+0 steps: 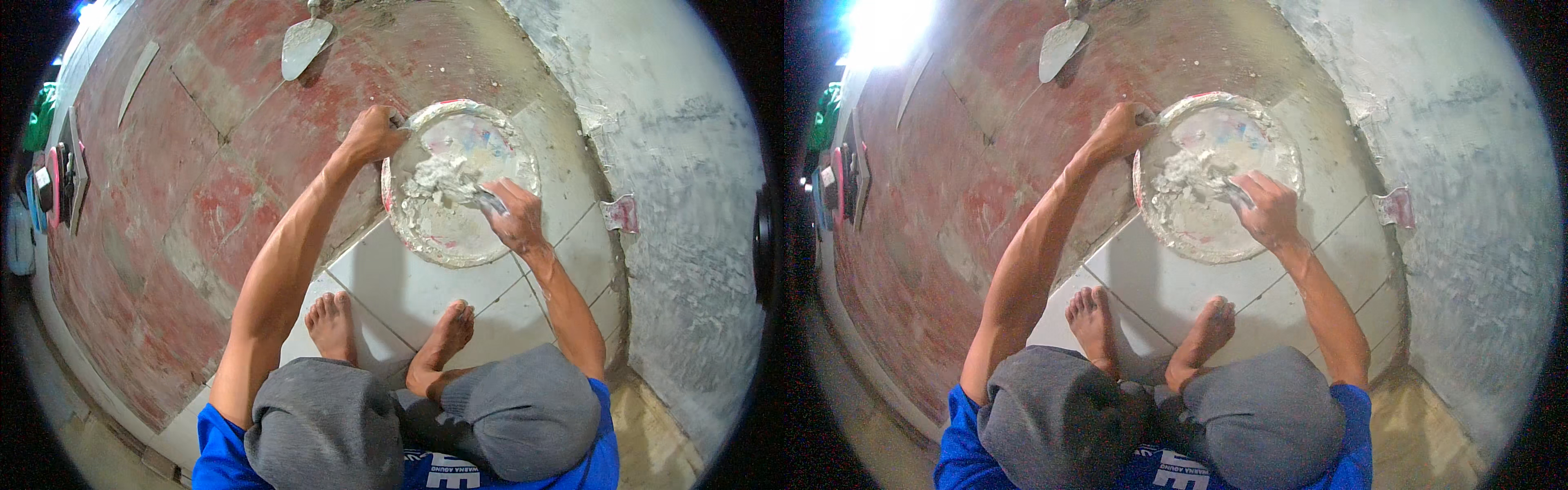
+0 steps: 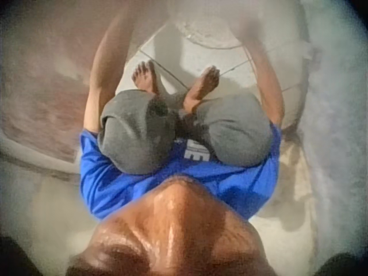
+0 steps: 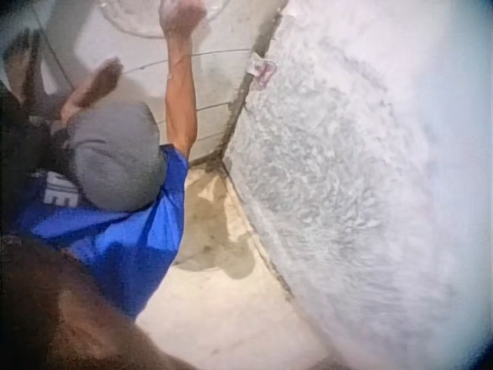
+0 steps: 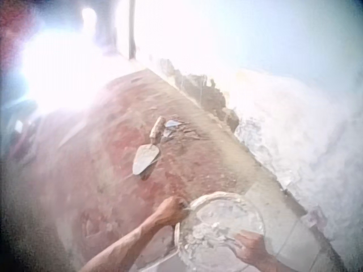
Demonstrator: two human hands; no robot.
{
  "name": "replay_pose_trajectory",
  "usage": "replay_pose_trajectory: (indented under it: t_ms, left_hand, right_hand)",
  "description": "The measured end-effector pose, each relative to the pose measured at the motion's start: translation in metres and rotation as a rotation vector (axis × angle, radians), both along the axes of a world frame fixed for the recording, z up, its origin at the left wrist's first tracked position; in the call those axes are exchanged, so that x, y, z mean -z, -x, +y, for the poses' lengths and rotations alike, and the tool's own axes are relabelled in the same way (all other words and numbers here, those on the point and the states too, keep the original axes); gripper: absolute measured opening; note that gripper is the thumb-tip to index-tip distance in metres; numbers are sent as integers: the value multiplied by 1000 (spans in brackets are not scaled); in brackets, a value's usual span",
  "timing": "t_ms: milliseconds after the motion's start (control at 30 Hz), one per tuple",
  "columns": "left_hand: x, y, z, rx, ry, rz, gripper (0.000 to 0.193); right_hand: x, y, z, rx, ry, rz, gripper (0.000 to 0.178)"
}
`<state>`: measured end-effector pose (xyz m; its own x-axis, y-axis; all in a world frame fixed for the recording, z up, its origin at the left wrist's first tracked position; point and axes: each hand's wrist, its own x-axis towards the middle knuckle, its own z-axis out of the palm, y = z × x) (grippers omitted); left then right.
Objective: The person mixes a white paste in a round tray using a trowel, then scoops the mixture and applies it to the wall near the floor. The person works barefoot on a tiled floor in a room under renovation.
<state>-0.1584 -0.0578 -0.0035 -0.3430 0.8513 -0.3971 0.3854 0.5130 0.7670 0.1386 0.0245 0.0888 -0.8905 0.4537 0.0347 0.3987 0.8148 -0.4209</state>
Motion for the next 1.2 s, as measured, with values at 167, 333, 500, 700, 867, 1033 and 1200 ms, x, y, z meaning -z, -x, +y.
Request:
replay_pose_trajectory:
  t_ms: [167, 333, 500, 700, 867, 1033, 1200]
  left_hand:
    - [-8, -6, 3, 14, -26, -34, 31]
    - [-1, 0, -3, 2, -19, -17, 32]
    - [-7, -5, -2, -38, -103, -69, 35]
    - [-6, -2, -4, -34, -104, -104, 34]
    - [-5, -2, 1, 21, -72, -98, 31]
    - [-2, 0, -4, 24, -59, -72, 31]
    - [-6, -1, -5, -9, -69, -110, 33]
  right_hand:
    - [3, -19, -8, -75, -266, -17, 25]
    - [-10, -15, 3, -160, -290, -26, 28]
    - [-27, -3, 57, -34, 25, -207, 28]
    - [6, 46, 136, -30, 411, -366, 28]
    - [29, 84, 118, -206, 436, -284, 27]
    - [8, 95, 114, -277, 411, -341, 22]
    - [-30, 65, 70, -351, 20, -311, 21]
